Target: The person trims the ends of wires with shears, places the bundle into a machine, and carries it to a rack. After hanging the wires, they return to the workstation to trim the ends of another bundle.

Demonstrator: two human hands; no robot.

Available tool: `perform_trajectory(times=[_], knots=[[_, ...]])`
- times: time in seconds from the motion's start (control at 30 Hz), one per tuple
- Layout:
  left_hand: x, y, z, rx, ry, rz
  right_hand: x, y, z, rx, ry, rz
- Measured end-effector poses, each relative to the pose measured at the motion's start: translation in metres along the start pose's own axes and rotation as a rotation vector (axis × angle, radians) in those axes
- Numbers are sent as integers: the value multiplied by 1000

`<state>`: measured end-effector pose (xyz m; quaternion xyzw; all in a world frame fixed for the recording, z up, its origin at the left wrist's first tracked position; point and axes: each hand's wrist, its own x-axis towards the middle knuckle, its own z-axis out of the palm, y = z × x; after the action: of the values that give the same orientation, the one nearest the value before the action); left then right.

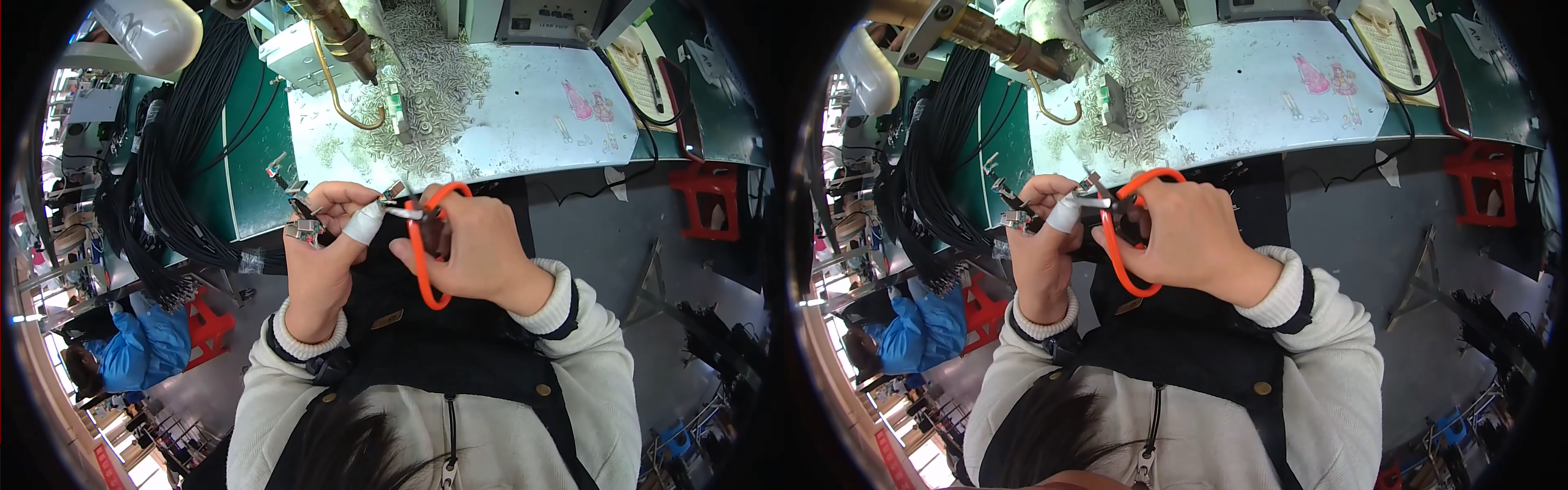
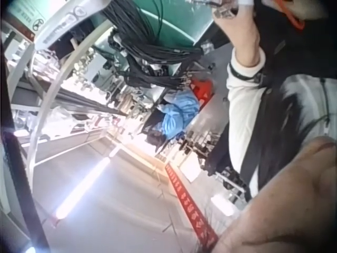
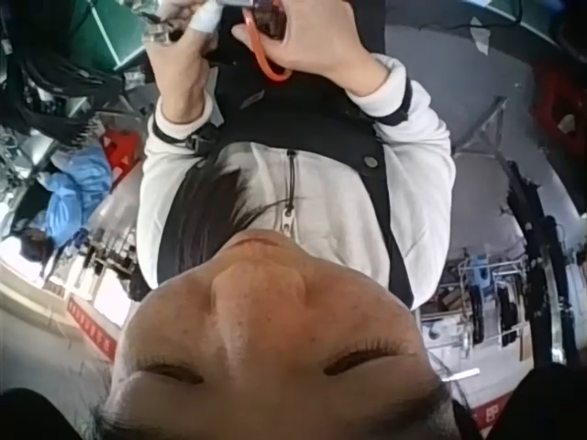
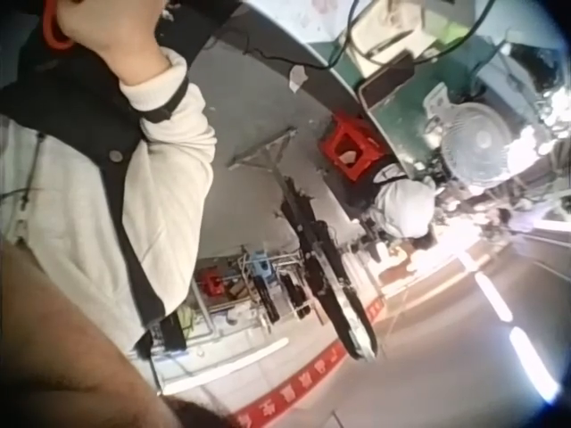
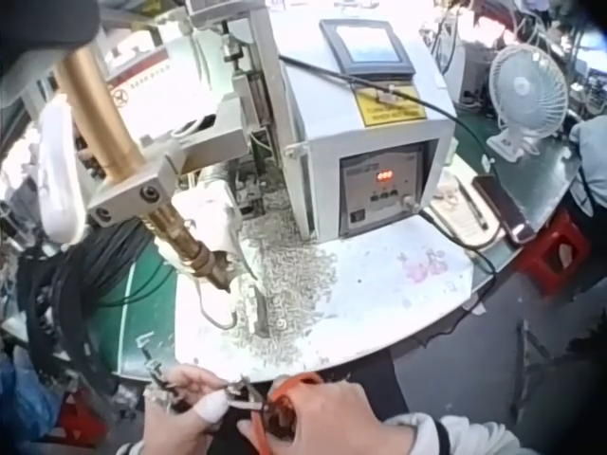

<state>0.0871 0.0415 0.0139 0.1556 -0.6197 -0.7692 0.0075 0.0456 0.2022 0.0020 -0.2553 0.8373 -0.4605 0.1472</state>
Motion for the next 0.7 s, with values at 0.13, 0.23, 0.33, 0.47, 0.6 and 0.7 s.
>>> perform_trajectory(times=[0.13, 0.23, 0.33, 0.47, 0.6, 0.7], knots=[[1, 0, 4, 75, 17, 65, -2, 3, 12, -63, 5, -2], [7, 2, 3, 96, 13, -19, -3, 14, 23, 9, -15, 23], [23, 5, -5, 23, -45, -128, 0, 21, 25, 184, -16, 76], [58, 5, -6, -172, -151, -265, 13, 16, 11, 561, 59, 203], [79, 7, 1, -205, -122, -258, 43, 6, -8, 729, 212, 265], [84, 8, 1, -177, -93, -258, 64, 10, -14, 680, 277, 226]])
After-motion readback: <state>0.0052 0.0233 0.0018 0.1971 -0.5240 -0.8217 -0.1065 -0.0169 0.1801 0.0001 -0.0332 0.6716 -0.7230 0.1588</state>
